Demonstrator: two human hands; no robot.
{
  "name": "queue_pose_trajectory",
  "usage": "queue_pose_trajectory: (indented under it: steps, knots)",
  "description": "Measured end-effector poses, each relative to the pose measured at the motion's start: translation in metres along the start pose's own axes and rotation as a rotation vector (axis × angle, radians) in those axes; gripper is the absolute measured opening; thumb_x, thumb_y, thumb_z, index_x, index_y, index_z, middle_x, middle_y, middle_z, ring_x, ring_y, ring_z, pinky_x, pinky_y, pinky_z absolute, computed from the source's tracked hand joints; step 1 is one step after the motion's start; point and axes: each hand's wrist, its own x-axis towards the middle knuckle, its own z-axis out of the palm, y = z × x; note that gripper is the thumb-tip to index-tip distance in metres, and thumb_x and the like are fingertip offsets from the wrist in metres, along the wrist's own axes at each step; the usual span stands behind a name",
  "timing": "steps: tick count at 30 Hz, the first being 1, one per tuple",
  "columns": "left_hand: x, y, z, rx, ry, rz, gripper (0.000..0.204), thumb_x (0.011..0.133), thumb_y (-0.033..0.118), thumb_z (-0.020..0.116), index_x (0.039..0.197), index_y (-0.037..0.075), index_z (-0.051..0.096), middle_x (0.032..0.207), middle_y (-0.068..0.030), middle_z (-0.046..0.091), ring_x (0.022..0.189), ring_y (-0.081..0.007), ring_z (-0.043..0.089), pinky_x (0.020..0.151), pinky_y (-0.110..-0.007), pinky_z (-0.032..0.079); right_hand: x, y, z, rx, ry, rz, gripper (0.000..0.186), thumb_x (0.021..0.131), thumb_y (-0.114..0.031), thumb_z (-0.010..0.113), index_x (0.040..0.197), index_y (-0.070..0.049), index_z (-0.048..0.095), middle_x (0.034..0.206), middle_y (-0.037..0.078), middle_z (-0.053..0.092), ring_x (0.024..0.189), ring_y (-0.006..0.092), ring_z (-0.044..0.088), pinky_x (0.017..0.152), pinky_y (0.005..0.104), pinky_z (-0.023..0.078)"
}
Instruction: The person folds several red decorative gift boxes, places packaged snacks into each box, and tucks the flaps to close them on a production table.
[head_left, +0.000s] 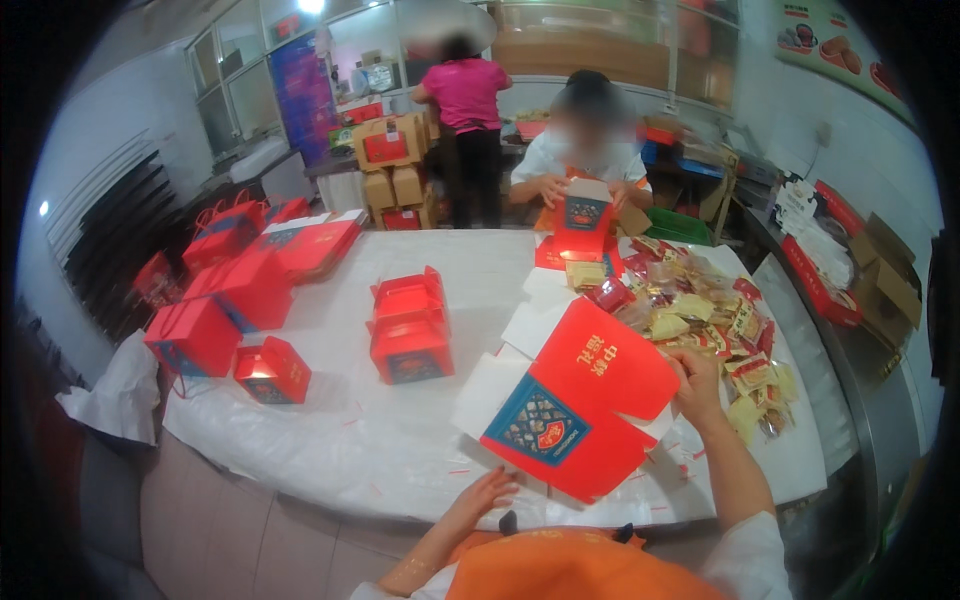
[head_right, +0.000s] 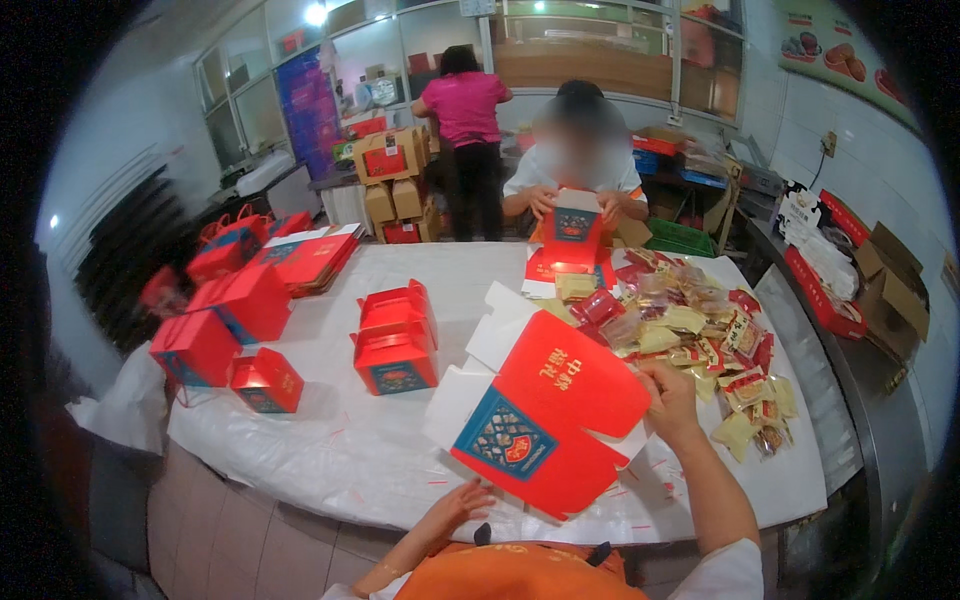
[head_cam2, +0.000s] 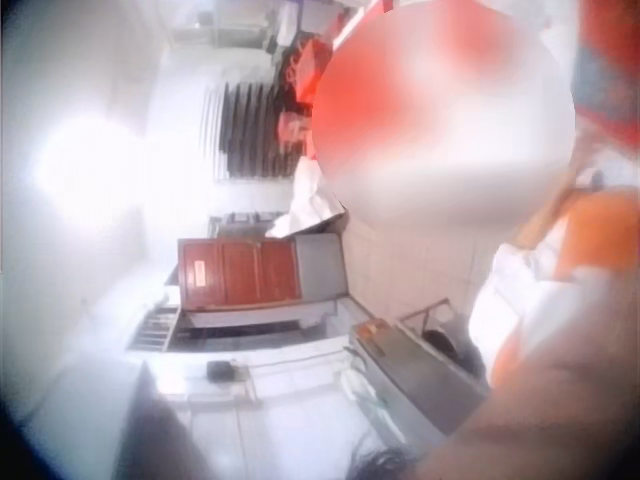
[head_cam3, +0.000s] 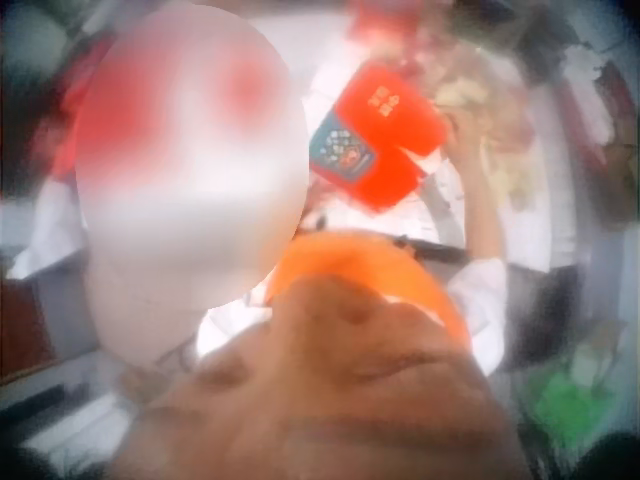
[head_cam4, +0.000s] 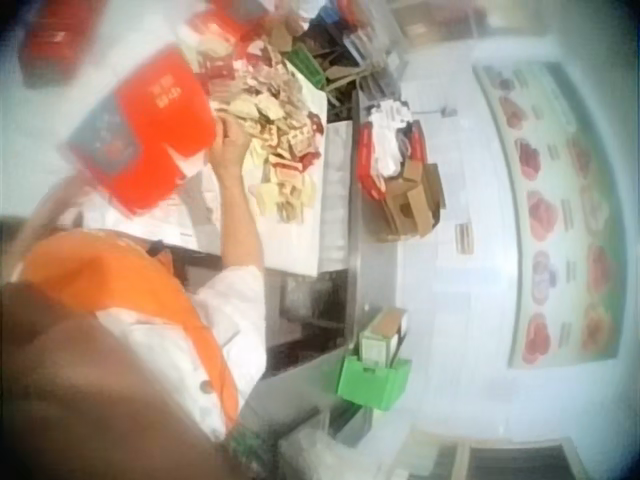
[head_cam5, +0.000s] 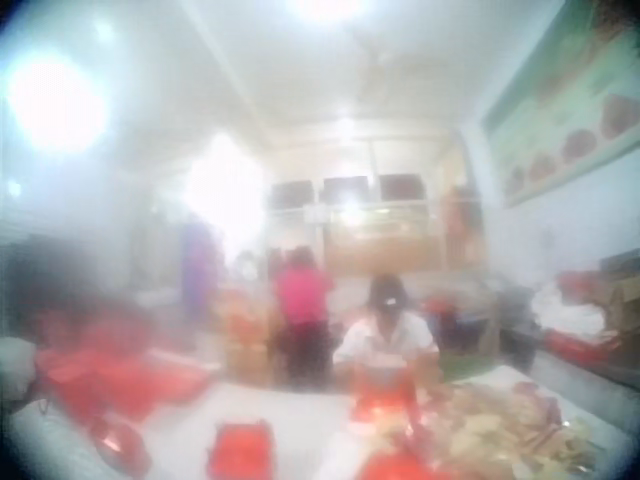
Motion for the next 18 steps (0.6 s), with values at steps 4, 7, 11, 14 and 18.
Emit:
queue_pose_trajectory:
  steps: [4, 7, 11, 14, 18]
  knots:
    - [0.049, 0.011, 0.017, -0.484, 0.055, 0.231, 0.073, 0.103, 0.047, 0.057, 0.157, 0.004, 0.032, 0.154, -0.0173, 0.047, 0.140, -0.0286, 0.049, 0.114, -0.049, 0.042, -0.023, 0.011, 0.015, 0.098, -0.121, 0.222, 0.014, 0.095, -0.012, 0.068, 0.102, 0.000, 0.070, 0.084, 0.012, 0.071, 0.070, 0.0177, 0.066, 0.068, 0.0304, 0.052]
    - [0.064, 0.032, 0.014, -0.824, -0.050, 0.214, 0.071, 0.104, 0.049, 0.053, 0.156, 0.004, 0.033, 0.155, -0.0183, 0.045, 0.140, -0.0327, 0.048, 0.116, -0.054, 0.041, -0.031, 0.005, 0.021, 0.073, -0.273, 0.235, 0.034, 0.092, -0.018, 0.071, 0.122, -0.002, 0.065, 0.097, 0.016, 0.072, 0.083, 0.0261, 0.071, 0.077, 0.0354, 0.055]
    - [0.066, 0.042, 0.001, -0.892, -0.181, 0.221, 0.069, 0.104, 0.046, 0.054, 0.156, 0.004, 0.034, 0.156, -0.0193, 0.044, 0.142, -0.0363, 0.045, 0.117, -0.055, 0.040, -0.022, -0.018, 0.022, -0.214, -0.421, -0.096, 0.067, 0.088, -0.021, 0.074, 0.148, -0.007, 0.047, 0.119, 0.021, 0.068, 0.105, 0.0377, 0.068, 0.090, 0.0425, 0.055]
    - [0.063, 0.047, 0.003, -0.909, -0.181, 0.208, 0.068, 0.104, 0.044, 0.056, 0.155, 0.004, 0.034, 0.155, -0.0192, 0.045, 0.141, -0.0354, 0.047, 0.117, -0.055, 0.041, -0.023, -0.023, 0.026, -0.232, -0.441, -0.100, 0.066, 0.090, -0.018, 0.071, 0.150, -0.006, 0.046, 0.123, 0.023, 0.066, 0.108, 0.0394, 0.068, 0.092, 0.0413, 0.055]
    - [0.061, 0.055, 0.006, -0.872, -0.104, 0.158, 0.066, 0.103, 0.041, 0.059, 0.154, 0.004, 0.037, 0.152, -0.0184, 0.049, 0.138, -0.0340, 0.052, 0.116, -0.054, 0.044, -0.027, -0.030, 0.034, -0.086, -0.445, -0.078, 0.058, 0.090, -0.013, 0.069, 0.146, -0.006, 0.054, 0.116, 0.020, 0.068, 0.104, 0.0360, 0.068, 0.092, 0.0379, 0.055]
